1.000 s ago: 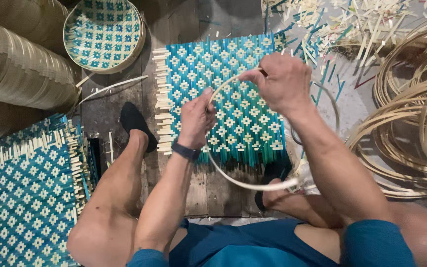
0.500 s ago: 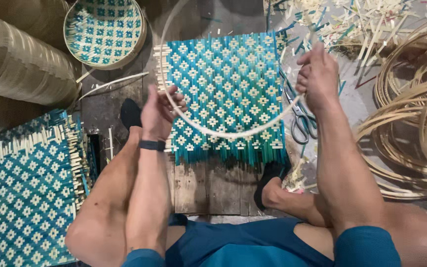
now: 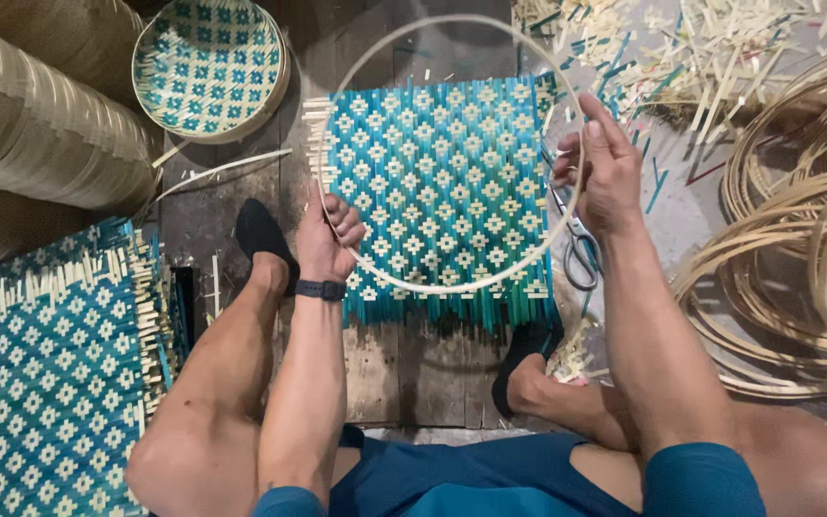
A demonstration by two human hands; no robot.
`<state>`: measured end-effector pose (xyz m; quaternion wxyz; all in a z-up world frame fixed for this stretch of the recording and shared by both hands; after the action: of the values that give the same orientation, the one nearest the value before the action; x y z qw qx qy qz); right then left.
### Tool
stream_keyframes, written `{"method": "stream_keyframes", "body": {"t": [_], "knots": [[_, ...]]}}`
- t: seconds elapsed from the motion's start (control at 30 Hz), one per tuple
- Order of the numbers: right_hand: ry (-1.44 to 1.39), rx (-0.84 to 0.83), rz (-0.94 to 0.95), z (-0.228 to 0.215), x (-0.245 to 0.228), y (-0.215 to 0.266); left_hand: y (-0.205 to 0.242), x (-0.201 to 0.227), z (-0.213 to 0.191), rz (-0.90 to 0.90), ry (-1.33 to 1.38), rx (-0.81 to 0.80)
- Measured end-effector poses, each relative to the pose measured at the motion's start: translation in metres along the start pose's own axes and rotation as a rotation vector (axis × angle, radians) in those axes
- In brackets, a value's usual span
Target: The person trims the excess woven reed edges of a round basket using shears, then flips the basket to show the finished pattern. The person repeats this trimming process on additional baskets, stacking completed units nearby.
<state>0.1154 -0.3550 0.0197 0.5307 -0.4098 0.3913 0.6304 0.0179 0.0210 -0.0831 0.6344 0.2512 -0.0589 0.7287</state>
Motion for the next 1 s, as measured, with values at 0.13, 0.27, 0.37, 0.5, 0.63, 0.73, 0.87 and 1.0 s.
{"method": "stream_keyframes", "body": {"t": [0.13, 0.27, 0.37, 0.5, 0.63, 0.73, 0.87, 1.0], "knots": [[0.072, -0.009, 0.008, -0.005, -0.008, -0.002, -0.003, -0.003, -0.001, -0.001, 0.053, 0.015], [0.149, -0.017, 0.022, -0.002, -0.003, -0.002, -0.015, 0.010, 0.000, 0.039, 0.217, -0.017], [0.068, -0.008, 0.068, -0.003, -0.002, 0.001, -0.010, 0.014, 0.016, -0.056, 0.113, -0.032], [-0.029, -0.064, 0.106, -0.007, -0.018, 0.002, 0.006, 0.032, 0.056, -0.117, -0.321, 0.008], [0.099, -0.292, 0.212, 0.008, -0.032, 0.005, -0.009, 0.045, 0.094, -0.195, -0.697, -0.039], [0.134, -0.149, 0.371, 0.003, -0.026, 0.001, -0.018, 0.037, 0.104, -0.259, -0.716, -0.035], [0.159, -0.157, 0.358, -0.013, -0.008, -0.018, -0.026, 0.024, 0.092, -0.245, -0.676, 0.004], [0.298, -0.076, 0.402, -0.038, 0.008, -0.028, -0.023, 0.025, 0.074, -0.306, -0.661, 0.007]]}}
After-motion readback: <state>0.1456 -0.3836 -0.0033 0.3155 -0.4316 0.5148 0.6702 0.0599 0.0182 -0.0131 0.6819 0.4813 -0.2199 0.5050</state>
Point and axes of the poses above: each hand's wrist, its own y-axis away from the middle knuckle, its own z-axis out of the palm, x = y × z, the point moved 6 cm from there along -y, towards the middle knuckle, and after that the axes turned 5 degrees about z, right-handed, at the moved point
